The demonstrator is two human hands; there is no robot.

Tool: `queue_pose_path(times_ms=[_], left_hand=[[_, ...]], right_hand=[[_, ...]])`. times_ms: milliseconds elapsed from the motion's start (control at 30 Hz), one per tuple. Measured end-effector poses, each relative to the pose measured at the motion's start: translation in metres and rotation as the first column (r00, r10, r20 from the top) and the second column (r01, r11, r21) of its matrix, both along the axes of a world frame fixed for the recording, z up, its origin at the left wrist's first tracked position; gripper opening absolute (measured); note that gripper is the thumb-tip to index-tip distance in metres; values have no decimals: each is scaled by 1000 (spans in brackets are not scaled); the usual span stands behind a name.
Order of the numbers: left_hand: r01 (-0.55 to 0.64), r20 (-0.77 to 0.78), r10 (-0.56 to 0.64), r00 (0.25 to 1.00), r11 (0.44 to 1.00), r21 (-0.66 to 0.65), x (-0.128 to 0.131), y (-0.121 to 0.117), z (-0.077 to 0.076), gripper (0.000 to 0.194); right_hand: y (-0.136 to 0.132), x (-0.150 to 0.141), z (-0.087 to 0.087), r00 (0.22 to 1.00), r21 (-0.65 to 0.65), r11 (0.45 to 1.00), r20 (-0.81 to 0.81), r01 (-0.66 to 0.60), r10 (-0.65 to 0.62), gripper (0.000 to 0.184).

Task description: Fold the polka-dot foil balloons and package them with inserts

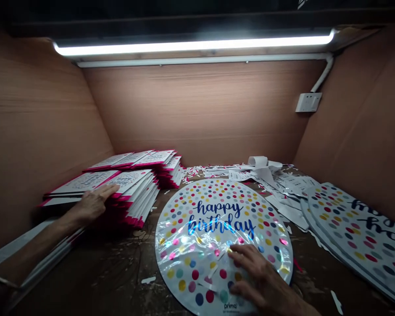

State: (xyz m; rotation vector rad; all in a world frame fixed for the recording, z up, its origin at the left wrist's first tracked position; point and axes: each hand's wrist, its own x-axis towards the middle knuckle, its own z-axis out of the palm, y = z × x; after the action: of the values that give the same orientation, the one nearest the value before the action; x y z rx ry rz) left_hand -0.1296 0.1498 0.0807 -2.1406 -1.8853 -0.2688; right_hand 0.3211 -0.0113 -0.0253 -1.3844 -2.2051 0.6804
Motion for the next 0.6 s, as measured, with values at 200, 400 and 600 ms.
queue_pose_path(times_ms=[200, 400, 600], left_hand=[[550, 335, -484, 809, 824, -138, 122, -63, -39, 43], [805, 552, -590, 589, 364, -469, 191, -100, -101, 84], [791, 629, -479, 612, 340, -509, 182, -87, -91, 81]], right_hand=[[-22, -10, -12, 992, 197, 973, 3, -122, 123, 44], [-13, -27, -18, 994, -8, 999, -100, -51, 50, 6], [17, -29, -3, 938, -337, 935, -275, 112, -212, 14]])
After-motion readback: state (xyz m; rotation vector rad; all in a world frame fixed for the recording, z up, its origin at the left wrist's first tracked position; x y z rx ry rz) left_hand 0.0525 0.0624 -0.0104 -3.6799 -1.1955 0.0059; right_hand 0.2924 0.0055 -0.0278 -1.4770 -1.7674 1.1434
